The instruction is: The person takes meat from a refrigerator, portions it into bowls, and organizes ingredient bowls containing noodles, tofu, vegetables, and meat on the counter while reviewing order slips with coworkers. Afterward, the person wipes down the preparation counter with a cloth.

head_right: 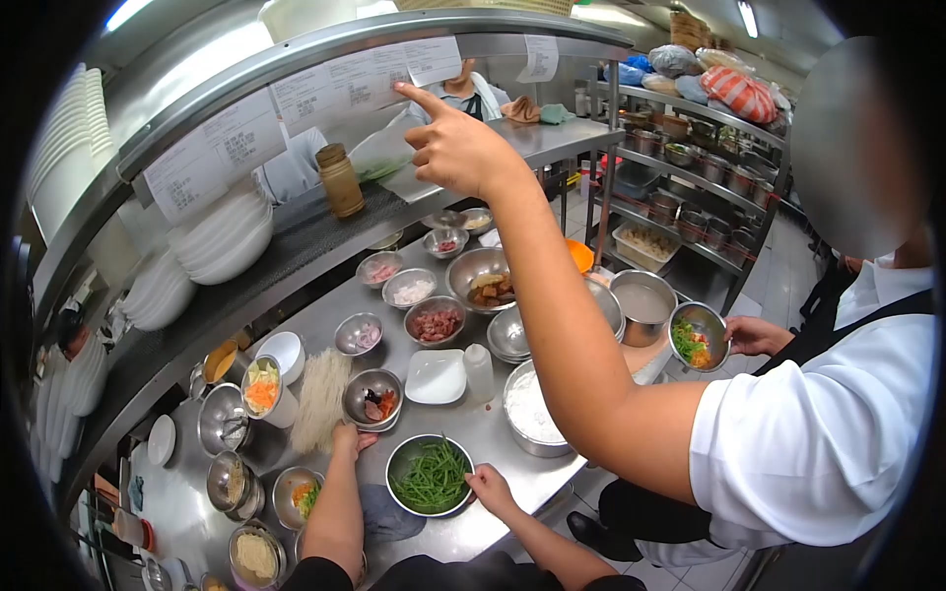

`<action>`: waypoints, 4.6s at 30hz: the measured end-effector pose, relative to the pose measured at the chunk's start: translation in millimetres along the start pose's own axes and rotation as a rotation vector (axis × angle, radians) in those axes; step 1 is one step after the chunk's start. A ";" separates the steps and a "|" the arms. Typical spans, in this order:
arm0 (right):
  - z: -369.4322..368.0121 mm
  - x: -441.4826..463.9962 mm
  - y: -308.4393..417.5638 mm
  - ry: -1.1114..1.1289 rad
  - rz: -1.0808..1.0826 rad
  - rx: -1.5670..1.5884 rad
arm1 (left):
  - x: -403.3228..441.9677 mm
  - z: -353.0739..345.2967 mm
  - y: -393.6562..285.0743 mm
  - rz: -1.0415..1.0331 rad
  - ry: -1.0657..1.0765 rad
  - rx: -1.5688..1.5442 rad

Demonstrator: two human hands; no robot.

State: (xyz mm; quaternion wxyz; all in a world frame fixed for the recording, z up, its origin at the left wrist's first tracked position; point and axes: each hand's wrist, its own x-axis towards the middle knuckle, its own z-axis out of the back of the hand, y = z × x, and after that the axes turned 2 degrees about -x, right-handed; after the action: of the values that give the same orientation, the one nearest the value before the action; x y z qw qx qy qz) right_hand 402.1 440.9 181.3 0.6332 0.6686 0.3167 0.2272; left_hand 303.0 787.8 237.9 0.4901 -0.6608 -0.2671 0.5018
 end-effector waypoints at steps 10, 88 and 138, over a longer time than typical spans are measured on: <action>-1.7 -2.9 -1.8 0.012 0.023 0.010 | -31.0 23.0 26.5 -0.021 0.008 0.031; -1.8 -6.9 1.5 0.011 0.053 -0.003 | -41.6 29.1 21.6 0.073 0.038 0.008; -152.1 25.4 175.6 0.273 0.154 0.183 | -167.1 250.0 -118.9 -0.324 -0.201 -0.257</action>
State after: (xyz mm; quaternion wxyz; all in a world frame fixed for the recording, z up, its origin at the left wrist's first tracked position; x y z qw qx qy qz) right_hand 336.4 566.3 367.1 0.5018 0.7085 0.3669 0.3340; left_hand 29.2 786.4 409.9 0.4471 -0.6129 -0.4790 0.4416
